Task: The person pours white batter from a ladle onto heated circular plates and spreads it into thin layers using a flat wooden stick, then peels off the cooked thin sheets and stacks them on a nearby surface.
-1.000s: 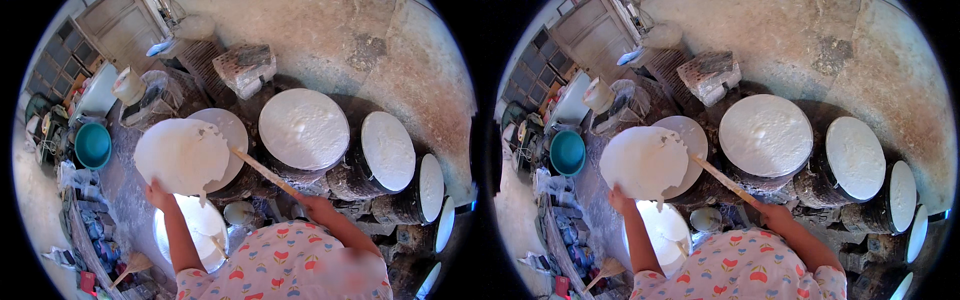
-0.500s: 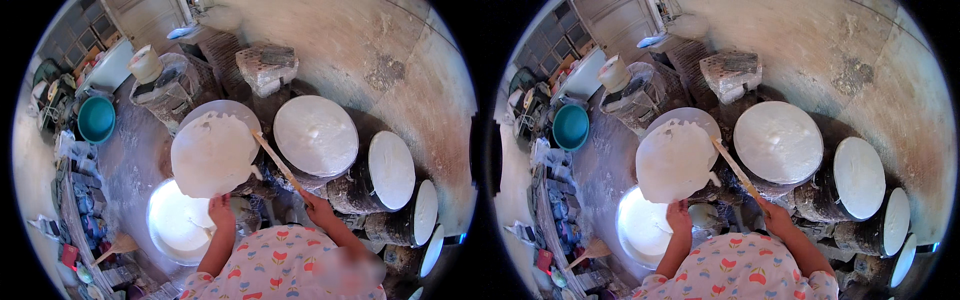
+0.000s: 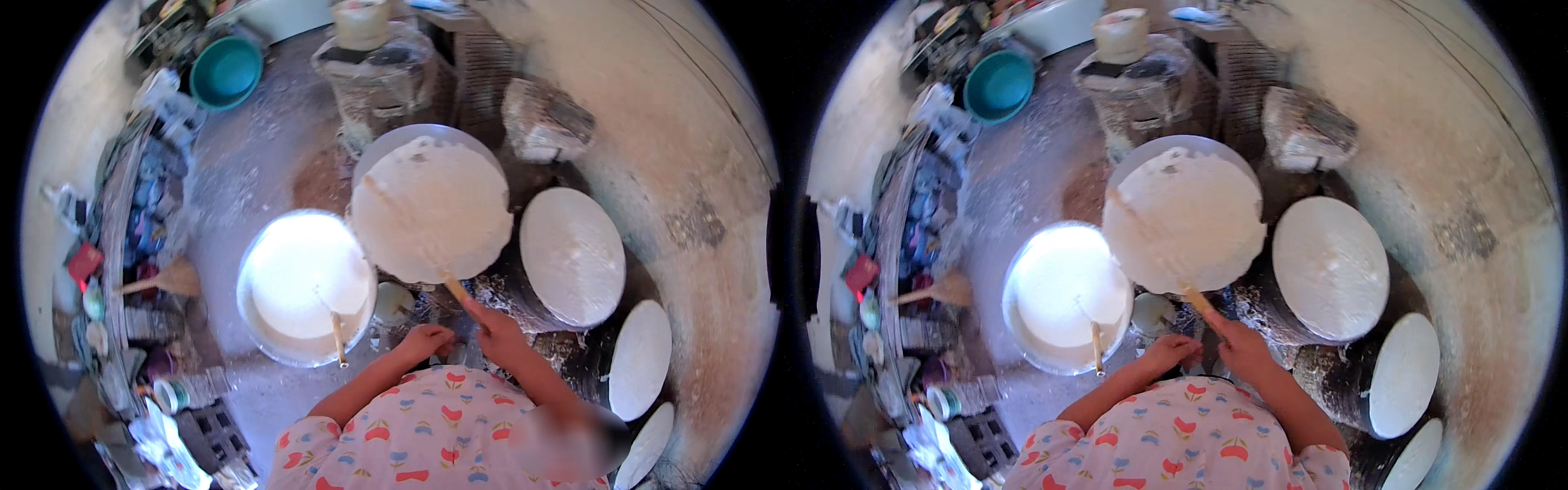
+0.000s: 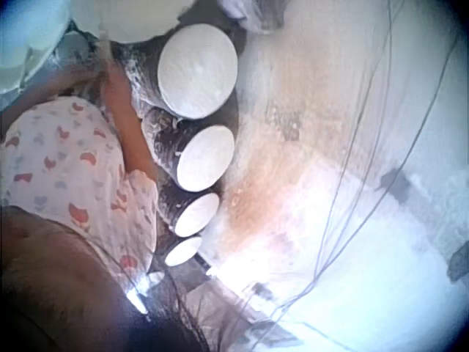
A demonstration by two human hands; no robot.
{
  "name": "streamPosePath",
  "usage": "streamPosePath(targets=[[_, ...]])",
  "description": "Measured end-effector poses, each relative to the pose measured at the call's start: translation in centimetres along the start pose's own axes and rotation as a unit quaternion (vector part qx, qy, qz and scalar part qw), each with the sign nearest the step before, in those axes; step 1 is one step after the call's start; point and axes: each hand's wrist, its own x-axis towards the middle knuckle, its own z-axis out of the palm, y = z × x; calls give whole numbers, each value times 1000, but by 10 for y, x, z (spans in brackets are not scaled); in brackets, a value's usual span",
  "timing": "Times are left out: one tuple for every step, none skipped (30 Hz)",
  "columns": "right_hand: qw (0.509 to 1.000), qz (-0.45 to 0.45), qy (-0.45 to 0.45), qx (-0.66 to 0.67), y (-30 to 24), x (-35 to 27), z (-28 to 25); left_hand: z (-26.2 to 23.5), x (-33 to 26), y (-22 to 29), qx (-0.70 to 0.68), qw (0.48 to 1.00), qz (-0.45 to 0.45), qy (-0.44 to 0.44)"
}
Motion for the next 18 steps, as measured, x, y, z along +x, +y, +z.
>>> streamPosePath(targets=[[999,-30,-34,-19,-13,16,9,-14,-10,-21,-29,999,-16,26],[997,-33,-69,-23,-22,30,22,-25,-23,-37,-60,996,-32,52],[994,-33,-102,-29,-29,45,39,-32,-39,-42,-83,992,-35,87],[990,-32,-133,-38,-34,58,54,-35,-57,-42,-104,987,-38,118],[986,-27,-157,-42,-34,70,72,-40,-72,-44,-126,980,-41,149],[982,-25,-182,-47,-31,83,93,-46,-83,-55,-141,974,-36,175],[977,-23,-207,-54,-32,94,110,-51,-92,-66,-157,967,-31,200],[966,16,-248,-68,-33,102,125,-55,-100,-76,-172,959,-26,225],[952,54,-288,-83,-37,109,139,-58,-108,-81,-187,952,-24,242],[936,96,-323,-98,-35,116,151,-58,-117,-81,-200,946,-23,255],[948,52,-305,-69,-9,115,174,-58,-124,-80,-209,941,-23,267],[959,11,-280,-38,37,106,204,-57,-127,-76,-220,935,-18,277],[965,-30,-260,-6,61,102,220,-56,-132,-75,-234,928,-15,290],[927,98,-338,132,56,107,213,-55,-138,-81,-254,917,-12,308],[848,227,-402,260,40,111,194,-56,-141,-93,-267,911,-12,314],[734,352,-442,376,25,110,173,-58,-142,-105,-278,907,-13,317],[712,355,-431,426,18,103,153,-60,-141,-111,-283,906,-14,314],[689,356,-416,476,13,96,132,-61,-139,-109,-285,905,-21,315]])
